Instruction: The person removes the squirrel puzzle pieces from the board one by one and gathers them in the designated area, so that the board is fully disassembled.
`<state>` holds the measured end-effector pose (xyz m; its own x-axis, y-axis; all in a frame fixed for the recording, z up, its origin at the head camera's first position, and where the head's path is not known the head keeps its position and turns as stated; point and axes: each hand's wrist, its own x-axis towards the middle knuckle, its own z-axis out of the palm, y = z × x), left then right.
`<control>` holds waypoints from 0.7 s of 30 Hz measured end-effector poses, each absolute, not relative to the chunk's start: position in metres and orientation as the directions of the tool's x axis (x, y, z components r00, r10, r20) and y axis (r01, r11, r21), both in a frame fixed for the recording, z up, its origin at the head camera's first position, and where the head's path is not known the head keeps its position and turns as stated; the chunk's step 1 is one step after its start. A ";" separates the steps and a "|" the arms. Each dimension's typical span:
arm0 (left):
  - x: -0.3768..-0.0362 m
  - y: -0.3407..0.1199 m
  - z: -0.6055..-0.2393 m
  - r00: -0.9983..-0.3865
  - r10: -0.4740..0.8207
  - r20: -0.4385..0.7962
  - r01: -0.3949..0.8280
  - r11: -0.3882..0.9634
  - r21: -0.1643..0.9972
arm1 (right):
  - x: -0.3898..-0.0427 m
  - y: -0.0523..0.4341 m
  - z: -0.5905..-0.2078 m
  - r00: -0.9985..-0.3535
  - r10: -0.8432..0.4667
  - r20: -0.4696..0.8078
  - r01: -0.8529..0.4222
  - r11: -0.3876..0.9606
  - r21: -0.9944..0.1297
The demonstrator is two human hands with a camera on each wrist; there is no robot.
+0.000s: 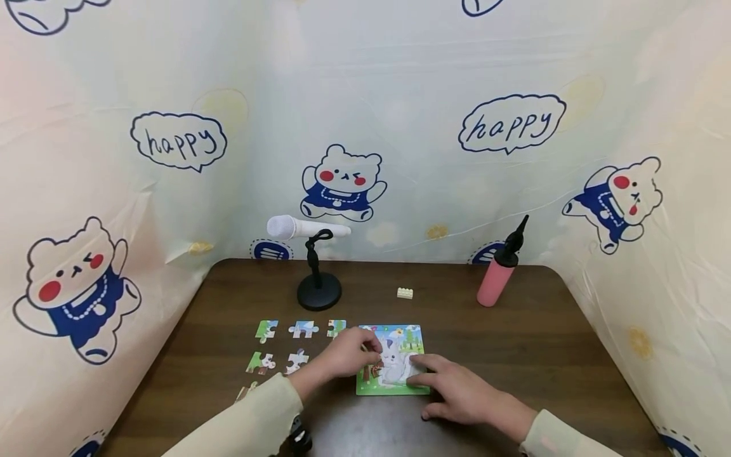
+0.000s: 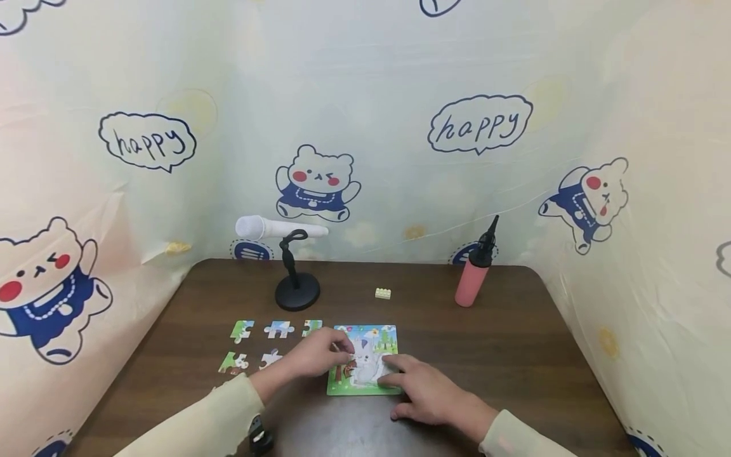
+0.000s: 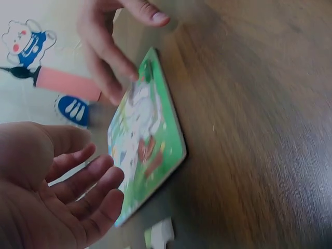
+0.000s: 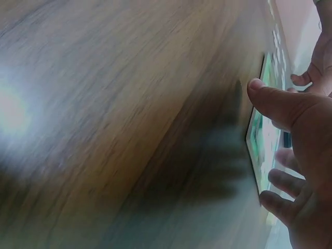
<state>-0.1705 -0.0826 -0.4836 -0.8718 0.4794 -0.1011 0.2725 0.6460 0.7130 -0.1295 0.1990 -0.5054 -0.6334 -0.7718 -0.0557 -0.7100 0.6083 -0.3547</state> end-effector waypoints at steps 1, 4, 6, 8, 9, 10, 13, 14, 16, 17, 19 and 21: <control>-0.171 -0.079 -0.483 -0.865 0.490 -0.107 0.278 0.645 0.712 | -0.130 0.201 -0.506 -0.631 -0.775 -0.049 -0.714 0.604 -0.355; -0.170 -0.069 -0.483 -0.843 0.526 -0.113 0.306 0.641 0.704 | -0.132 0.205 -0.509 -0.616 -0.787 -0.032 -0.728 0.585 -0.358; -0.169 -0.065 -0.484 -0.828 0.551 -0.101 0.344 0.642 0.685 | -0.133 0.207 -0.511 -0.605 -0.796 -0.021 -0.738 0.570 -0.361; -0.168 -0.063 -0.485 -0.818 0.569 -0.089 0.368 0.635 0.679 | -0.133 0.208 -0.512 -0.597 -0.802 -0.011 -0.747 0.561 -0.357; -0.167 -0.062 -0.485 -0.813 0.575 -0.086 0.374 0.631 0.679 | -0.134 0.208 -0.512 -0.596 -0.803 -0.010 -0.747 0.559 -0.360; -0.167 -0.062 -0.486 -0.810 0.579 -0.086 0.376 0.627 0.683 | -0.134 0.208 -0.512 -0.595 -0.803 -0.011 -0.747 0.559 -0.361; -0.165 -0.061 -0.489 -0.808 0.580 -0.098 0.368 0.629 0.685 | -0.134 0.209 -0.512 -0.600 -0.800 -0.022 -0.739 0.564 -0.369; -0.164 -0.061 -0.490 -0.809 0.578 -0.102 0.365 0.631 0.685 | -0.135 0.208 -0.512 -0.601 -0.799 -0.026 -0.736 0.565 -0.373; -0.163 -0.060 -0.493 -0.812 0.574 -0.108 0.362 0.640 0.678 | -0.135 0.209 -0.512 -0.599 -0.801 -0.030 -0.736 0.564 -0.373; -0.163 -0.060 -0.494 -0.813 0.572 -0.109 0.365 0.646 0.670 | -0.135 0.209 -0.512 -0.596 -0.802 -0.032 -0.738 0.563 -0.373; -0.163 -0.059 -0.495 -0.814 0.571 -0.106 0.371 0.653 0.660 | -0.136 0.209 -0.512 -0.589 -0.807 -0.033 -0.744 0.558 -0.366; -0.163 -0.058 -0.495 -0.813 0.573 -0.103 0.378 0.654 0.655 | -0.137 0.209 -0.513 -0.583 -0.812 -0.037 -0.749 0.555 -0.362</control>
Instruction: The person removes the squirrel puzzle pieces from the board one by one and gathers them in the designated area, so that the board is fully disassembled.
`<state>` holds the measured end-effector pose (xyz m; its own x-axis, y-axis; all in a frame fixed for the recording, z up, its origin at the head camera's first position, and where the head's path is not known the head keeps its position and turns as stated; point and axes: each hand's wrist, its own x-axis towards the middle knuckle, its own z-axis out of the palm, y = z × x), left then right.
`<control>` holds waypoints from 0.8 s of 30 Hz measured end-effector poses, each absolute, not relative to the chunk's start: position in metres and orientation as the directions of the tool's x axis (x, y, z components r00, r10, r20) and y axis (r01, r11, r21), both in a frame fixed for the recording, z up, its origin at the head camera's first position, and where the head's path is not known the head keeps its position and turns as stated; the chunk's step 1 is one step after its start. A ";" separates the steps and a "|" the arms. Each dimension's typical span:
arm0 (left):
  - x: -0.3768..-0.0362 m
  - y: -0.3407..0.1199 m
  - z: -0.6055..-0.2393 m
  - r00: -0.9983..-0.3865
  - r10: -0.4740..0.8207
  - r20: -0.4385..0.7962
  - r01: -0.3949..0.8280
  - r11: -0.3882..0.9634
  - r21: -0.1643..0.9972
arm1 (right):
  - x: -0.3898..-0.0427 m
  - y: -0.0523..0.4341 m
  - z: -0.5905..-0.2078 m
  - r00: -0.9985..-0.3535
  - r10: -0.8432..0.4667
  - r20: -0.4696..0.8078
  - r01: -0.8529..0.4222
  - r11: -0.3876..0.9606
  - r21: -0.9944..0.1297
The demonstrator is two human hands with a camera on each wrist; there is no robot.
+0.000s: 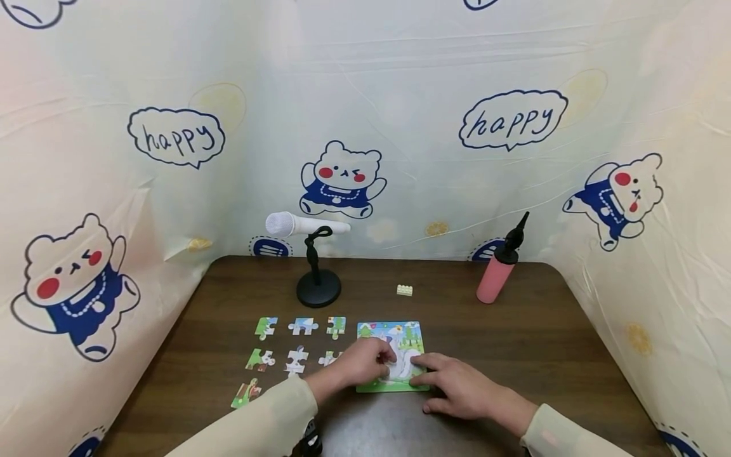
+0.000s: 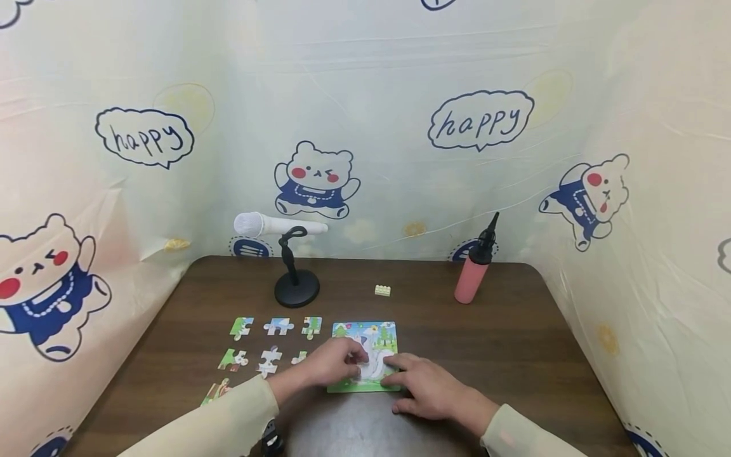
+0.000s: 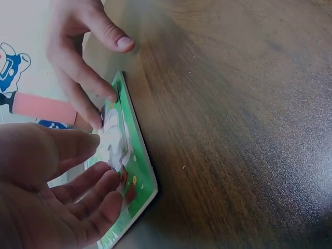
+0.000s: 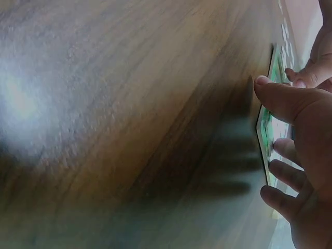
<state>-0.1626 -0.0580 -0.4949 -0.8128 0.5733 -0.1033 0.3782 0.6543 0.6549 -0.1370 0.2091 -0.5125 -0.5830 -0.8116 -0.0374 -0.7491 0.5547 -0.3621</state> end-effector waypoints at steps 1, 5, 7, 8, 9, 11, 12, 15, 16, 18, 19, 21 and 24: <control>-0.162 -0.058 -0.495 -0.812 0.575 -0.102 0.381 0.653 0.654 | -0.138 0.209 -0.512 -0.581 -0.813 -0.038 -0.751 0.554 -0.359; -0.162 -0.057 -0.496 -0.807 0.583 -0.094 0.397 0.653 0.646 | -0.141 0.209 -0.511 -0.579 -0.814 -0.041 -0.750 0.552 -0.364; -0.161 -0.056 -0.497 -0.809 0.580 -0.096 0.396 0.659 0.639 | -0.143 0.210 -0.510 -0.577 -0.815 -0.048 -0.749 0.552 -0.368; -0.161 -0.056 -0.496 -0.811 0.577 -0.097 0.396 0.665 0.633 | -0.143 0.210 -0.510 -0.575 -0.816 -0.055 -0.747 0.551 -0.371; -0.161 -0.055 -0.496 -0.814 0.571 -0.102 0.389 0.668 0.634 | -0.144 0.210 -0.510 -0.573 -0.817 -0.063 -0.746 0.552 -0.371; -0.161 -0.055 -0.494 -0.816 0.569 -0.103 0.392 0.676 0.624 | -0.144 0.210 -0.510 -0.572 -0.817 -0.078 -0.743 0.556 -0.372; -0.161 -0.055 -0.494 -0.816 0.569 -0.101 0.396 0.678 0.619 | -0.145 0.210 -0.510 -0.568 -0.819 -0.081 -0.746 0.555 -0.368; -0.162 -0.055 -0.493 -0.817 0.564 -0.120 0.387 0.691 0.611 | -0.146 0.209 -0.509 -0.562 -0.823 -0.083 -0.751 0.549 -0.366; -0.162 -0.054 -0.493 -0.816 0.564 -0.124 0.387 0.694 0.607 | -0.146 0.209 -0.508 -0.559 -0.825 -0.081 -0.752 0.546 -0.369; -0.162 -0.053 -0.494 -0.818 0.557 -0.143 0.377 0.708 0.597 | -0.151 0.210 -0.516 -0.536 -0.842 -0.061 -0.772 0.518 -0.368; -0.162 -0.052 -0.493 -0.820 0.552 -0.152 0.372 0.715 0.592 | -0.151 0.210 -0.515 -0.536 -0.842 -0.063 -0.772 0.518 -0.369; -0.161 -0.051 -0.493 -0.821 0.549 -0.159 0.372 0.724 0.580 | -0.151 0.209 -0.514 -0.532 -0.845 -0.061 -0.776 0.515 -0.365; -0.160 -0.050 -0.492 -0.823 0.547 -0.151 0.381 0.730 0.568 | -0.149 0.208 -0.516 -0.526 -0.849 -0.050 -0.789 0.509 -0.344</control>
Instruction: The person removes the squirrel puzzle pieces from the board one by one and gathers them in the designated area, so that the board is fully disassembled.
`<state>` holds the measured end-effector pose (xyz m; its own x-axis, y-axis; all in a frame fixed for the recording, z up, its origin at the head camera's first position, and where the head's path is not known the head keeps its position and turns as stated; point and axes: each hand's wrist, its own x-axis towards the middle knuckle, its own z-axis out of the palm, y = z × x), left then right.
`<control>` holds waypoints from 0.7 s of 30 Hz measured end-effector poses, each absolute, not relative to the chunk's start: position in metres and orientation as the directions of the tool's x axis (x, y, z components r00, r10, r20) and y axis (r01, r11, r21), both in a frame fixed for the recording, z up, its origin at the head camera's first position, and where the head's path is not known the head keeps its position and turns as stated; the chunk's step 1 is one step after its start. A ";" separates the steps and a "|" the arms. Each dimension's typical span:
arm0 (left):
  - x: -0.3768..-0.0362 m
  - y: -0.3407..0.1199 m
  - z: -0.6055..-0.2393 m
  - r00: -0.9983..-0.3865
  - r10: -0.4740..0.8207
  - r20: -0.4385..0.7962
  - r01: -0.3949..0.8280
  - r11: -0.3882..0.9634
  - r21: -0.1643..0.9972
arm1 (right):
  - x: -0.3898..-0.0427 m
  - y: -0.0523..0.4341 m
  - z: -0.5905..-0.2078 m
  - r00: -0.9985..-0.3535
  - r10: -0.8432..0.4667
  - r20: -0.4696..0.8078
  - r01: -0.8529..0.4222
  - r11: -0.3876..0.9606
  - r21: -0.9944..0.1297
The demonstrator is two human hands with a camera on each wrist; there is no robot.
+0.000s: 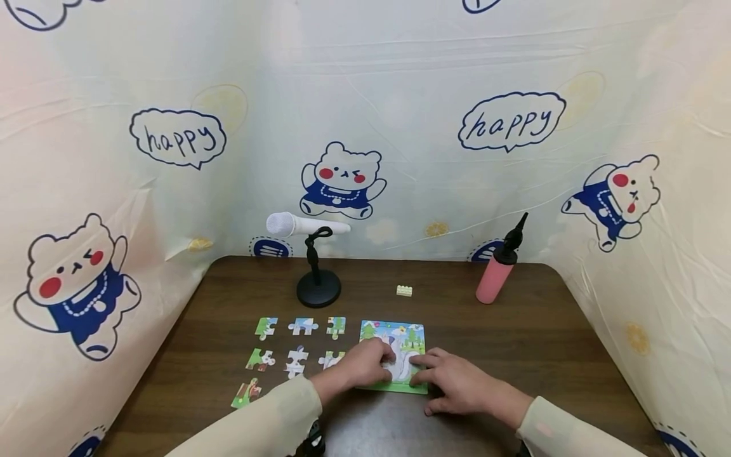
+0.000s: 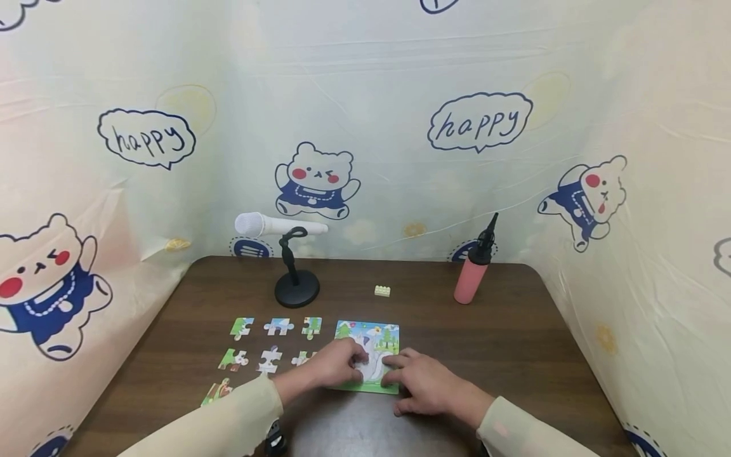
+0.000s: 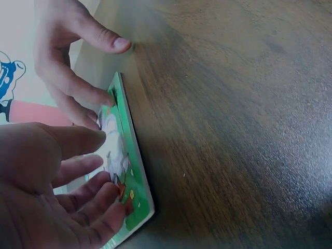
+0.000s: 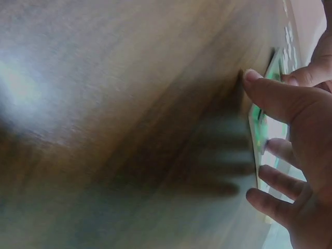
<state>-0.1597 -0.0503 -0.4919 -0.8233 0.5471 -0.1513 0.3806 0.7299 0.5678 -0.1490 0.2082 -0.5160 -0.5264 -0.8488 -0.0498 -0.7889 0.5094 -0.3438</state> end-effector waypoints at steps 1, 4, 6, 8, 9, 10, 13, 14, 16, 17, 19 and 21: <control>-0.159 -0.050 -0.492 -0.823 0.549 -0.145 0.390 0.732 0.558 | -0.144 0.207 -0.506 -0.546 -0.835 -0.066 -0.772 0.532 -0.347; -0.158 -0.050 -0.491 -0.829 0.543 -0.130 0.400 0.740 0.541 | -0.141 0.206 -0.509 -0.556 -0.829 -0.053 -0.773 0.540 -0.333; -0.158 -0.049 -0.492 -0.834 0.536 -0.132 0.399 0.751 0.526 | -0.140 0.206 -0.510 -0.567 -0.822 -0.048 -0.768 0.549 -0.331; -0.158 -0.049 -0.492 -0.838 0.528 -0.140 0.388 0.756 0.528 | -0.139 0.206 -0.511 -0.576 -0.816 -0.050 -0.761 0.558 -0.332; -0.158 -0.049 -0.492 -0.839 0.527 -0.139 0.389 0.757 0.525 | -0.139 0.206 -0.511 -0.580 -0.813 -0.052 -0.756 0.561 -0.336; -0.159 -0.048 -0.492 -0.839 0.525 -0.141 0.387 0.759 0.523 | -0.139 0.206 -0.511 -0.582 -0.811 -0.052 -0.754 0.563 -0.338; -0.160 -0.047 -0.493 -0.842 0.520 -0.147 0.381 0.764 0.522 | -0.139 0.206 -0.512 -0.581 -0.812 -0.052 -0.754 0.561 -0.343; -0.161 -0.046 -0.493 -0.843 0.517 -0.148 0.376 0.764 0.524 | -0.140 0.206 -0.513 -0.577 -0.815 -0.047 -0.757 0.556 -0.344; -0.162 -0.045 -0.495 -0.845 0.514 -0.149 0.374 0.766 0.522 | -0.140 0.206 -0.513 -0.573 -0.819 -0.044 -0.759 0.550 -0.348; -0.162 -0.045 -0.496 -0.845 0.515 -0.145 0.374 0.763 0.526 | -0.140 0.206 -0.512 -0.572 -0.819 -0.044 -0.758 0.549 -0.351; -0.164 -0.044 -0.498 -0.843 0.522 -0.131 0.386 0.755 0.529 | -0.142 0.208 -0.516 -0.558 -0.829 -0.034 -0.768 0.532 -0.356; -0.165 -0.043 -0.501 -0.837 0.535 -0.114 0.406 0.747 0.527 | -0.142 0.208 -0.515 -0.564 -0.824 -0.044 -0.760 0.540 -0.363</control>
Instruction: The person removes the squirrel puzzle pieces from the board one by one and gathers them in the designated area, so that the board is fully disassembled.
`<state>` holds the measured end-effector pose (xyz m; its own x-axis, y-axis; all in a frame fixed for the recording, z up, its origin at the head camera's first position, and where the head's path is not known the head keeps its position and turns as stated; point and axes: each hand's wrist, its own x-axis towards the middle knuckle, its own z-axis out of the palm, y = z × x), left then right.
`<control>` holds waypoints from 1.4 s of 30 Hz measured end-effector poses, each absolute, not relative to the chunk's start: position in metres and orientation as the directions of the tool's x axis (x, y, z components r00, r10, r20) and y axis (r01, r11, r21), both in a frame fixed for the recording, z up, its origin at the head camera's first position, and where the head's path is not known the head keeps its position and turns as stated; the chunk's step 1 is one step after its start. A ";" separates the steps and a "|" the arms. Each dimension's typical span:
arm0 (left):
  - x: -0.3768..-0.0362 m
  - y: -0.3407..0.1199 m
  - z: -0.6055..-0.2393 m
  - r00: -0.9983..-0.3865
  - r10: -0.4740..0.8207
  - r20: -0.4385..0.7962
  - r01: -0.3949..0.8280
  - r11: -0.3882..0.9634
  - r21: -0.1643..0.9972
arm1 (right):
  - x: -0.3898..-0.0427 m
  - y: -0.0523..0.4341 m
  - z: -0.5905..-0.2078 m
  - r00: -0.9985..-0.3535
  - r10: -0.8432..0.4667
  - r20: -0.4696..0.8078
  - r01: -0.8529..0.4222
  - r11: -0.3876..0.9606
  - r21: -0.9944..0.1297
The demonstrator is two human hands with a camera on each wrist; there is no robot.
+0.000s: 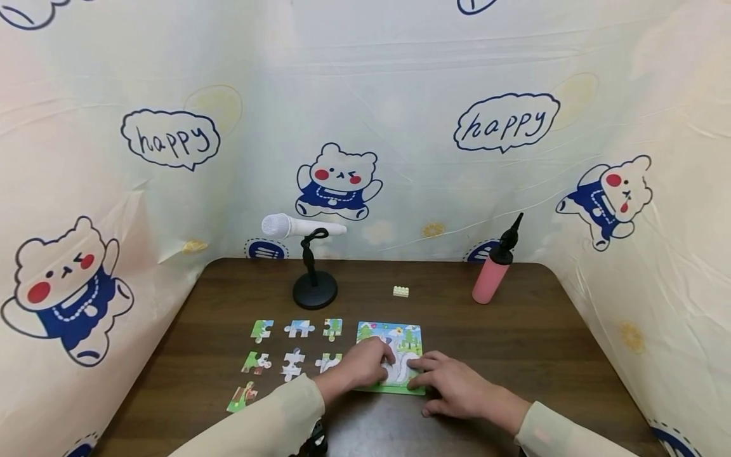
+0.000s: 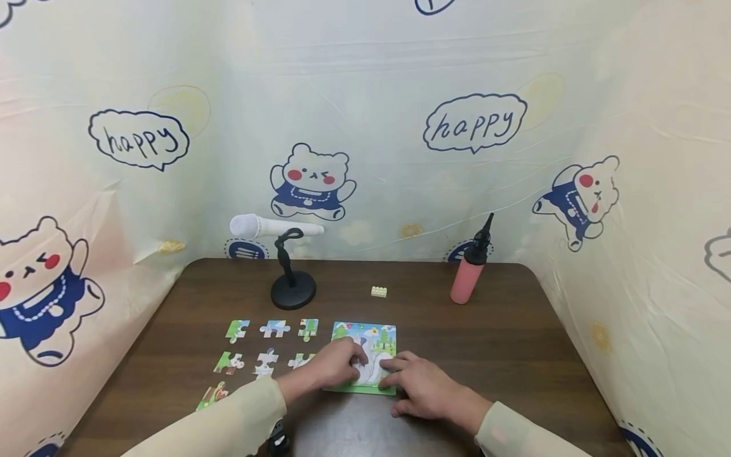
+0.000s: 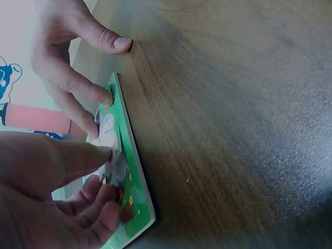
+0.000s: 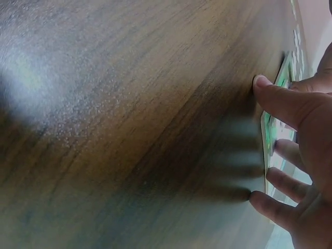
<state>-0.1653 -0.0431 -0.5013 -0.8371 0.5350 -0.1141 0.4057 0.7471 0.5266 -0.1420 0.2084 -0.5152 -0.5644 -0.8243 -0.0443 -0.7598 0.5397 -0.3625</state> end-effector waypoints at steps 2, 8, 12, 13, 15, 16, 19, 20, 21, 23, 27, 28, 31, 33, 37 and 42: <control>-0.167 -0.044 -0.504 -0.830 0.549 -0.103 0.419 0.733 0.536 | -0.141 0.208 -0.515 -0.571 -0.819 -0.053 -0.753 0.548 -0.363; -0.173 -0.050 -0.506 -0.803 0.588 -0.103 0.400 0.659 0.637 | -0.139 0.206 -0.514 -0.597 -0.798 -0.076 -0.737 0.584 -0.340; -0.175 -0.060 -0.501 -0.804 0.587 -0.096 0.367 0.617 0.696 | -0.140 0.206 -0.513 -0.597 -0.798 -0.079 -0.737 0.585 -0.337; -0.175 -0.065 -0.500 -0.806 0.585 -0.089 0.366 0.610 0.702 | -0.140 0.205 -0.513 -0.595 -0.800 -0.078 -0.738 0.583 -0.340; -0.174 -0.077 -0.496 -0.815 0.573 -0.082 0.356 0.608 0.710 | -0.140 0.205 -0.513 -0.594 -0.800 -0.080 -0.738 0.582 -0.342; -0.174 -0.084 -0.493 -0.820 0.567 -0.078 0.353 0.608 0.711 | -0.140 0.204 -0.513 -0.595 -0.799 -0.082 -0.736 0.584 -0.344; -0.170 -0.107 -0.484 -0.838 0.540 -0.071 0.333 0.611 0.718 | -0.140 0.204 -0.513 -0.602 -0.793 -0.092 -0.726 0.592 -0.351; -0.169 -0.116 -0.481 -0.845 0.529 -0.076 0.320 0.615 0.720 | -0.140 0.204 -0.513 -0.605 -0.791 -0.096 -0.722 0.595 -0.352; -0.167 -0.125 -0.479 -0.852 0.517 -0.078 0.311 0.622 0.718 | -0.140 0.205 -0.513 -0.607 -0.789 -0.101 -0.718 0.598 -0.356; -0.162 -0.144 -0.475 -0.865 0.493 -0.090 0.287 0.634 0.718 | -0.139 0.205 -0.512 -0.611 -0.784 -0.108 -0.711 0.604 -0.360; -0.151 -0.179 -0.473 -0.879 0.465 -0.103 0.250 0.634 0.731 | -0.139 0.206 -0.509 -0.618 -0.777 -0.122 -0.701 0.615 -0.362; -0.149 -0.186 -0.473 -0.879 0.465 -0.100 0.247 0.627 0.739 | -0.139 0.207 -0.509 -0.619 -0.776 -0.122 -0.701 0.617 -0.358; -0.140 -0.204 -0.475 -0.875 0.472 -0.110 0.234 0.609 0.758 | -0.141 0.209 -0.507 -0.617 -0.778 -0.118 -0.710 0.615 -0.343; -0.135 -0.212 -0.479 -0.873 0.472 -0.127 0.216 0.606 0.766 | -0.142 0.210 -0.507 -0.610 -0.786 -0.103 -0.724 0.605 -0.331; -0.128 -0.224 -0.487 -0.868 0.468 -0.166 0.172 0.596 0.784 | -0.143 0.210 -0.510 -0.590 -0.805 -0.061 -0.756 0.578 -0.306; -0.120 -0.231 -0.496 -0.858 0.481 -0.181 0.171 0.600 0.781 | -0.143 0.210 -0.513 -0.586 -0.809 -0.037 -0.767 0.570 -0.294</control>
